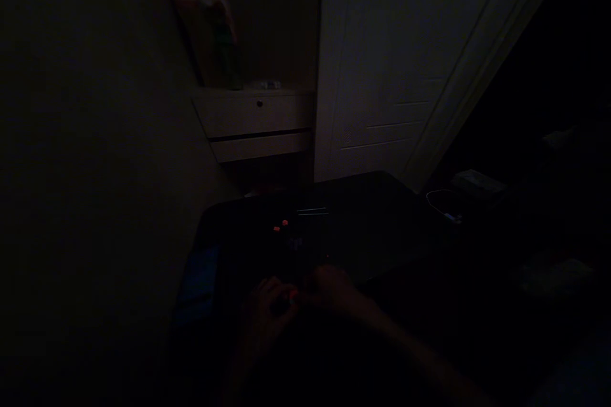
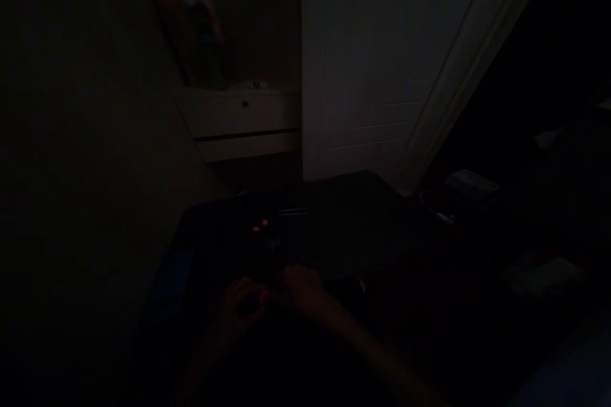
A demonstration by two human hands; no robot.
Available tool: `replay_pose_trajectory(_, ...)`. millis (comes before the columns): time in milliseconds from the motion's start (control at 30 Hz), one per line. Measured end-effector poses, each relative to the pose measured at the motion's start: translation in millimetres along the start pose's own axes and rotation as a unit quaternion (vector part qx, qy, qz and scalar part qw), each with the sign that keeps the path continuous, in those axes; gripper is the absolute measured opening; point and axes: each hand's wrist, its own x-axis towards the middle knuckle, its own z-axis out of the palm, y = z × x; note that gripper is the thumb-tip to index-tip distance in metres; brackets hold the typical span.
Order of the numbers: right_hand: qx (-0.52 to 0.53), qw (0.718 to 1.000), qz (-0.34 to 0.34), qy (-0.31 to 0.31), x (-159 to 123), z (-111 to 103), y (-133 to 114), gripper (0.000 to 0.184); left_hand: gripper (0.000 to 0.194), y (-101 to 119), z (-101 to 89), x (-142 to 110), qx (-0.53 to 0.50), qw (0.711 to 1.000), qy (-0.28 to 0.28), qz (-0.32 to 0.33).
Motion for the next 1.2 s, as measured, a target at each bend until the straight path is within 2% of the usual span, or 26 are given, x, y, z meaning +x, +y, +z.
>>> replay_pose_trajectory(133, -0.020, 1.000, -0.011, 0.009, 1, 1, -2, 0.023, 0.015, 0, -0.4, 0, 0.002, 1.000, 0.001, -0.006)
replay_pose_trajectory(267, 0.050, 0.998, -0.029, 0.000, 6, 3, 6, 0.017, 0.013, 0, 0.2, 0, 0.001, 1.000, 0.000, -0.010)
replay_pose_trajectory(400, 0.098, 0.994, -0.032, 0.021, 10, 6, 14, 0.015, 0.013, 1, -0.5, 0, 0.003, 1.000, -0.006, -0.010)
replay_pose_trajectory(633, 0.034, 0.999, 0.004, 0.016, 3, 3, 6, 0.021, 0.012, 5, -0.6, -1, 0.004, 1.000, -0.002, -0.007)
replay_pose_trajectory(800, -0.027, 0.999, 0.003, 0.022, 0, 1, -2, 0.023, 0.011, 6, -1.5, -1, 0.001, 1.000, 0.000, 0.008)
replay_pose_trajectory(1033, 0.039, 0.999, 0.004, 0.018, 7, 1, 5, 0.019, 0.010, 5, -0.6, 1, 0.007, 1.000, 0.000, -0.011)
replay_pose_trajectory(1200, 0.000, 1.000, 0.016, 0.022, 4, 3, 1, 0.021, 0.011, 6, -0.6, 1, 0.000, 1.000, 0.014, -0.009)
